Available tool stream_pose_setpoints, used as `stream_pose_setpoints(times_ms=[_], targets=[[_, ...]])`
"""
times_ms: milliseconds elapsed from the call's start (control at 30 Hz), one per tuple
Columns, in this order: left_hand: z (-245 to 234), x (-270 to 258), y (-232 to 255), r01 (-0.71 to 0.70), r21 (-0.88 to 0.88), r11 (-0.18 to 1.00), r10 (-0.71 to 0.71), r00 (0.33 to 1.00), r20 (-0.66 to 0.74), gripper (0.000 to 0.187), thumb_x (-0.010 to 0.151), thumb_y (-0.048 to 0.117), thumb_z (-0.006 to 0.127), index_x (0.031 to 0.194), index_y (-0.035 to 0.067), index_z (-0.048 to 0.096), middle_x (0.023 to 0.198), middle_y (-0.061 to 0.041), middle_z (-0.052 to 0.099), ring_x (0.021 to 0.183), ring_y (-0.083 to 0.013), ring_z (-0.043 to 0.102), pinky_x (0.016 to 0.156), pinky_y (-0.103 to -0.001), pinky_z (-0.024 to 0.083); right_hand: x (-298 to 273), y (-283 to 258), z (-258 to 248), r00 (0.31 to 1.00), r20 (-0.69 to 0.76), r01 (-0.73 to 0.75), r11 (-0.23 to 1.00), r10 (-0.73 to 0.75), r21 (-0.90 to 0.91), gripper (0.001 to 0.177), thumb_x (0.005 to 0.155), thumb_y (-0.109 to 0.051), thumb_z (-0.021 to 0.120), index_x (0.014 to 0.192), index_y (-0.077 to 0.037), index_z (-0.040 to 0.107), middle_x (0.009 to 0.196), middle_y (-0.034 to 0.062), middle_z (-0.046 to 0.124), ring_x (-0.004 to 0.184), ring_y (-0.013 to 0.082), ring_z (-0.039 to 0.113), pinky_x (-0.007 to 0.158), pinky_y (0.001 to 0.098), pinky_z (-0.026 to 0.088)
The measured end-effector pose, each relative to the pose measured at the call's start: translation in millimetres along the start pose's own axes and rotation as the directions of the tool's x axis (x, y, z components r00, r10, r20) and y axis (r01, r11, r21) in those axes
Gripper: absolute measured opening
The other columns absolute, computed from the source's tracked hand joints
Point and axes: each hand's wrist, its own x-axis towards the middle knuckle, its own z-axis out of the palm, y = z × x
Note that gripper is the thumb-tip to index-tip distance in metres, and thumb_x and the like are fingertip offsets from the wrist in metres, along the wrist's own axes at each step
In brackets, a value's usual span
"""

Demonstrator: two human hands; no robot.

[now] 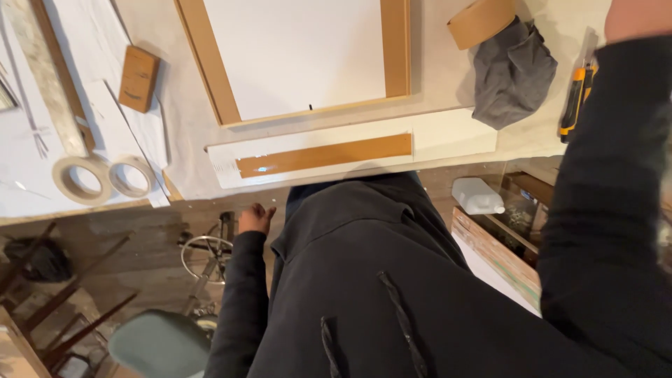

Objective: Applying and smoothing adhesive tape onto the back of an art frame.

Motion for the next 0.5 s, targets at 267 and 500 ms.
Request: stream_pose_setpoints(times_ms=[267,500], targets=[[-26,-4,27,-0.152,0.077,0.985,0.15,0.988,0.031,0.047,0.085,0.044,0.08,0.079,0.001,0.063,0.079,-0.025,0.068,0.084,-0.0476,0.067,0.076,-0.054,0.053,-115,-263,-22,0.79,0.606,-0.114,0.95,-0.091,0.291,0.012,0.102,-0.004,0.072,0.114,-0.004,0.069,0.106,0.007,0.072,0.087,0.0143,0.067,0.076,0.0268,0.054],[-36,9,-1,-0.249,0.151,0.957,0.249,0.968,0.018,0.043,0.084,0.044,0.08,0.082,0.003,0.067,0.083,-0.024,0.069,0.084,-0.0492,0.065,0.073,-0.055,0.052,-220,-274,7,0.68,0.723,-0.538,0.754,0.124,0.376,0.011,0.099,0.0,0.062,0.109,-0.001,0.066,0.106,0.0076,0.074,0.094,0.0117,0.07,0.087,0.0269,0.057]])
